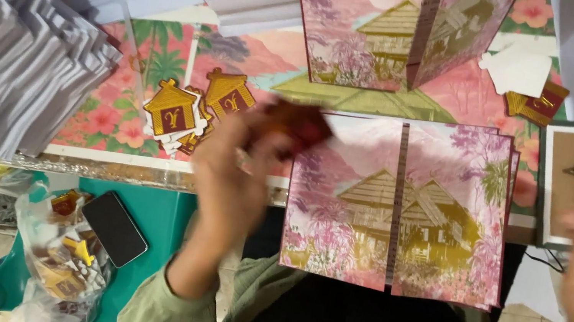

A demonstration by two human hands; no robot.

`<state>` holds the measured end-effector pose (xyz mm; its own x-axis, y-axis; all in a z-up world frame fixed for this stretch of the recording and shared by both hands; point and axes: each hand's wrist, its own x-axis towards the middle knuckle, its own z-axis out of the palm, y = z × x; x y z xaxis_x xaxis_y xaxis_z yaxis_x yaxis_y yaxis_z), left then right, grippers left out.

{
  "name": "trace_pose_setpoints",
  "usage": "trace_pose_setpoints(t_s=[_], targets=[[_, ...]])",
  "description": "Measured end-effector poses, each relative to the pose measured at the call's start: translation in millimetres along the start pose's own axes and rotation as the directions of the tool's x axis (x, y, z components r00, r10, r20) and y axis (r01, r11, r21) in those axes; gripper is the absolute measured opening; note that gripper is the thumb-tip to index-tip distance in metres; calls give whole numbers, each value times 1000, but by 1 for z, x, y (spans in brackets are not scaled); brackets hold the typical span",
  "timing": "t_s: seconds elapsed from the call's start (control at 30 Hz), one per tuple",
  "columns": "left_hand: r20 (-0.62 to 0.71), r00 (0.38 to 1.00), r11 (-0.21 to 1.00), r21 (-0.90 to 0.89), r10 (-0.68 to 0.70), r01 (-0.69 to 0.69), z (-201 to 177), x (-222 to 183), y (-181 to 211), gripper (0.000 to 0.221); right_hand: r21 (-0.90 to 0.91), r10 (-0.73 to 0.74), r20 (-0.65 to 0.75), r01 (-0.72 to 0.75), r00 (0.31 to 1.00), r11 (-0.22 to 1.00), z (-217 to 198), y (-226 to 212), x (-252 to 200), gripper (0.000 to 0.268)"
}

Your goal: Assembling decorative cards by applying hot glue and attaching house-shaped cutouts.

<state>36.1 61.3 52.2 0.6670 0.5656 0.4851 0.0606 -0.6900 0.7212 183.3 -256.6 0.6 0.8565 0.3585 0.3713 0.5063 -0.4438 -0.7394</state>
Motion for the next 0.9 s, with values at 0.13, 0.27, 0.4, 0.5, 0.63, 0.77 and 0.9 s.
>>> trace_pose_setpoints(t_s=[0.13,0.27,0.4,0.5,0.63,0.77,0.9], targets=[[232,972,930,-361,21,66,21,-24,55,17,300,-20,281,-68,959,952,22,-92,22,34],[266,953,941,-336,145,-49,32,-32,55,29,395,-152,324,12,934,919,36,-69,24,21],[494,869,999,23,20,-36,21,-43,40,75,510,242,321,-382,916,771,44,-44,20,38],[528,850,989,121,5,-81,31,-67,18,86,522,230,421,-441,878,730,51,-66,25,40],[490,871,986,117,46,-117,32,-72,17,88,416,140,451,-347,881,841,55,-61,14,37],[516,852,954,204,87,-221,32,-78,13,79,371,95,465,-291,880,882,61,-58,5,29],[564,819,879,331,107,-342,33,-80,11,90,294,120,404,-253,907,922,65,-58,-1,20]])
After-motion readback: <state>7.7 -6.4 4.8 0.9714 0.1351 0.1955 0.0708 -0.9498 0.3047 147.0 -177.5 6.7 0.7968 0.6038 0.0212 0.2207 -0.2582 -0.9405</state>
